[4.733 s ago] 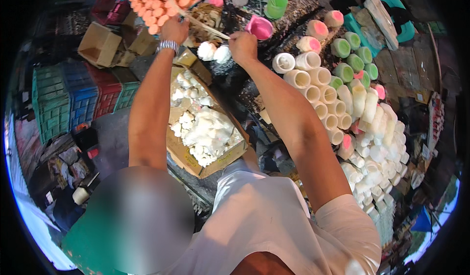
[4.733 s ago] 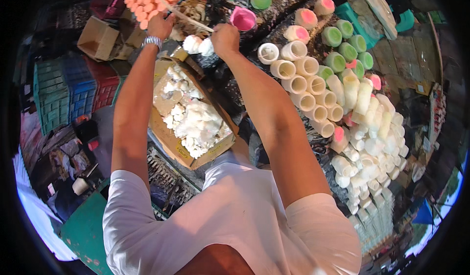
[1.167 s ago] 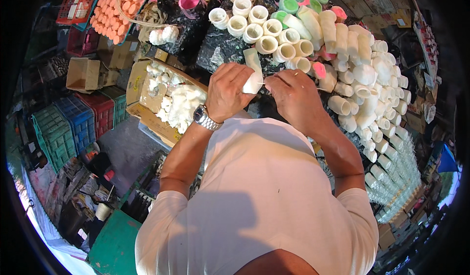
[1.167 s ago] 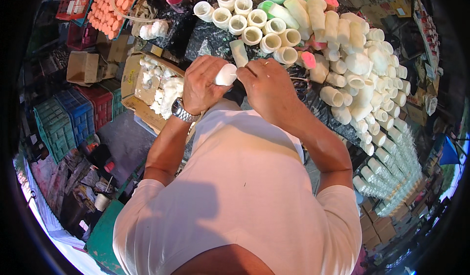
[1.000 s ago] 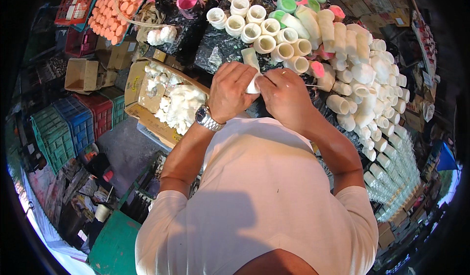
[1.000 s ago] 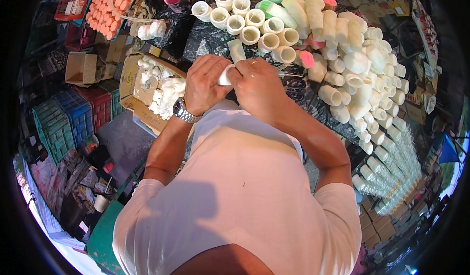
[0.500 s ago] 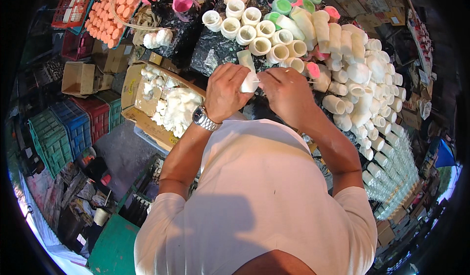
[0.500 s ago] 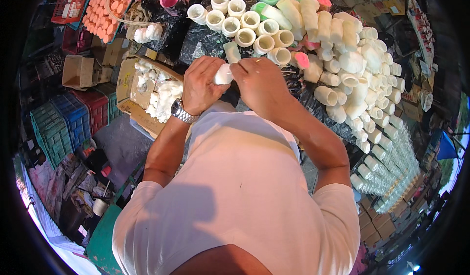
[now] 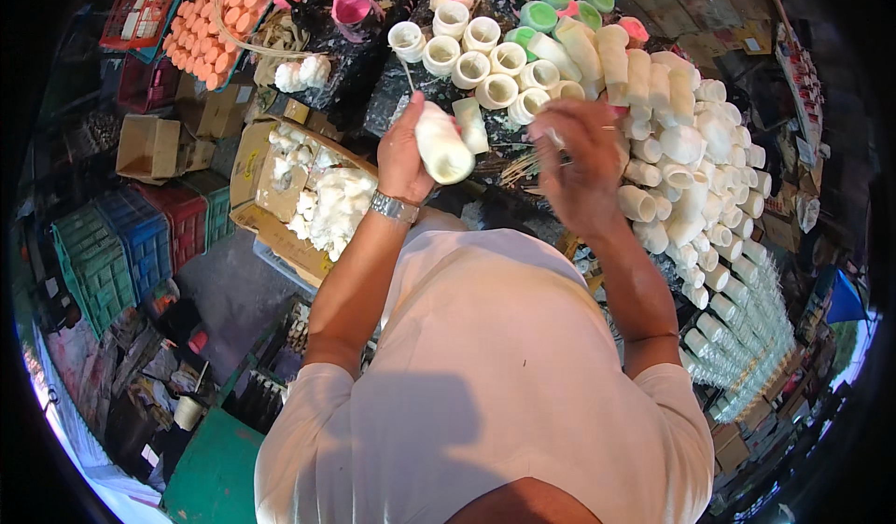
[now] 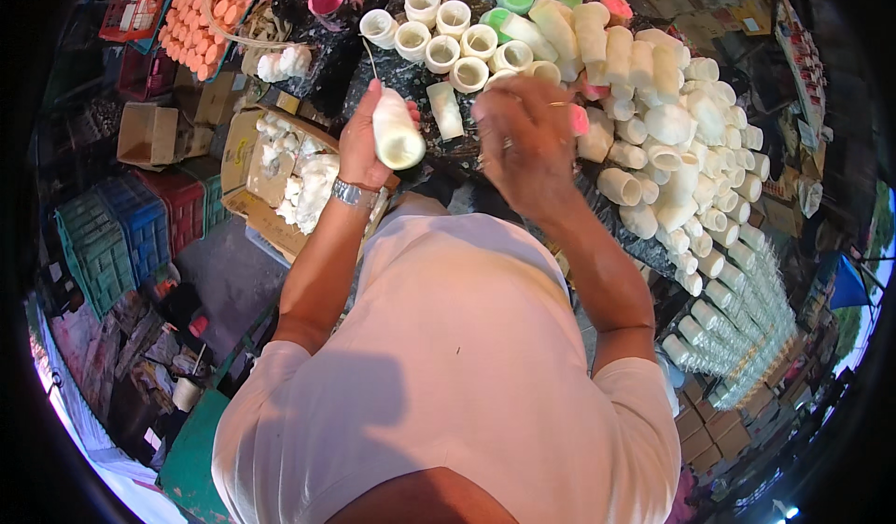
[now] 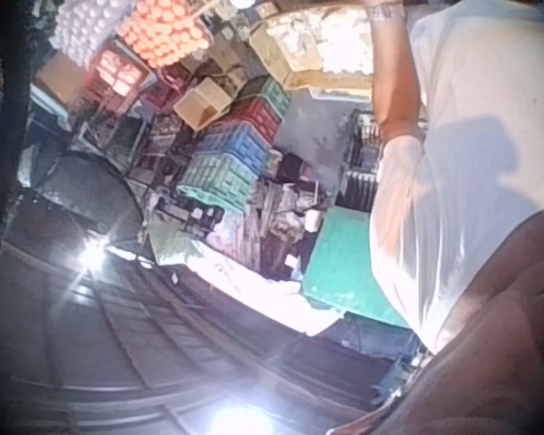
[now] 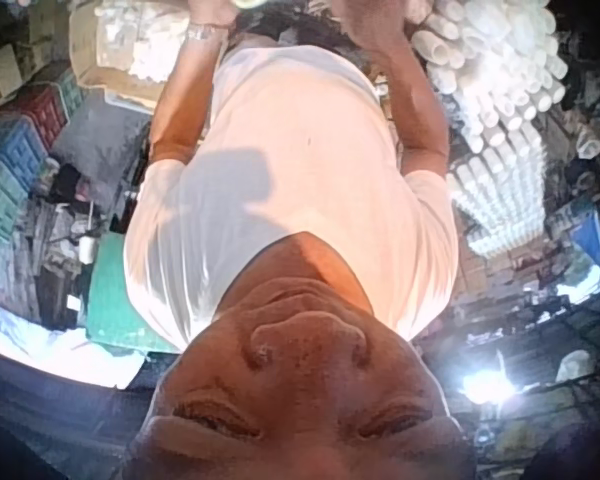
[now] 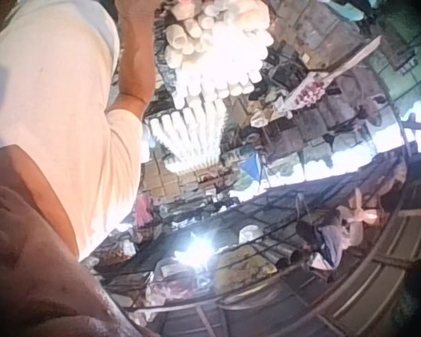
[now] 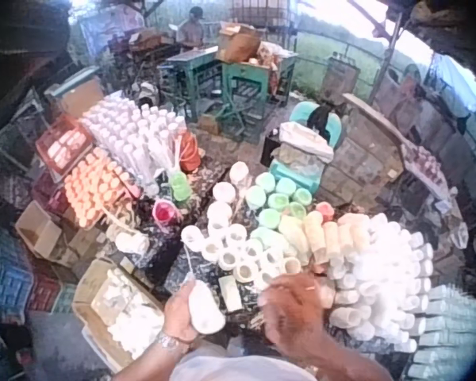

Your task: The person repeatedly picks small white cylindrical objects and inserts thin sticks into them, then places the assembled items into a tray. The person also uses shears to cut a bundle of sticks and continues the insertion process throughout the clip.

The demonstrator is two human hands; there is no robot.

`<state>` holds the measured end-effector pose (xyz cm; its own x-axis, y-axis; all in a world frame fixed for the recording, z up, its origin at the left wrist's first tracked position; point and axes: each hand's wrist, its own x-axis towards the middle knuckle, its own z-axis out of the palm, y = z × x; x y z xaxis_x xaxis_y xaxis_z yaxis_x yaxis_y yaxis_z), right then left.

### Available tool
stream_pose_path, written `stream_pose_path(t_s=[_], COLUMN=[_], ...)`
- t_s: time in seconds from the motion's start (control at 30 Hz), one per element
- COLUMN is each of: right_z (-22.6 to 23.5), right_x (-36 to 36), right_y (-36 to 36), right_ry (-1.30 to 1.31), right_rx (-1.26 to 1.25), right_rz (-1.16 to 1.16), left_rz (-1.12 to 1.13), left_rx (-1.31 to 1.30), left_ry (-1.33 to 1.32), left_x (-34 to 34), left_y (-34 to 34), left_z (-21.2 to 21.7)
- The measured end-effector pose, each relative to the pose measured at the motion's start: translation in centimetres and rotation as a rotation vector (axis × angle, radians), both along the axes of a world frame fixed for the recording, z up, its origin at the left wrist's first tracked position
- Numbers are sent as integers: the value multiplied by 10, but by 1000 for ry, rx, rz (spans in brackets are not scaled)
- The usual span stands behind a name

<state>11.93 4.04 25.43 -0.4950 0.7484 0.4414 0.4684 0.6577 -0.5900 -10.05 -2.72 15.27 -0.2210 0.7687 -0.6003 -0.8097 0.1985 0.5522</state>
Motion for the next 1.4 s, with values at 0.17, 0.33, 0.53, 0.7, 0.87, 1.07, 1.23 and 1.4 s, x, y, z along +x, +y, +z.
stream_pose_path(t_s=[0.17,0.33,0.53,0.7,0.87,1.07,1.23,1.4], right_z=[-16,-17,-59,-90,-88,-108,-130,-147], right_x=[-41,-70,-75,-68,-63,-35,-31,-37], right_y=[-30,-15,-8,-19,-31,-56,-69,-69], right_ry=[213,-186,-231,-245,-164,145,420,502], right_rx=[-197,25,-148,-166,-107,-505,-841,-1036], right_rz=[144,173,168,177,116,78,133,196], left_rz=[35,17,153,208,221,268,278,343], left_rx=[34,68,-15,-158,10,162,157,63], left_ry=[-339,-328,-246,-143,-111,4,8,58], left_x=[-1,11,26,33,29,6,3,-5], left_y=[3,14,6,-1,-7,-12,-16,-22], left_z=[-25,-11,-34,-44,-37,-49,-59,-93])
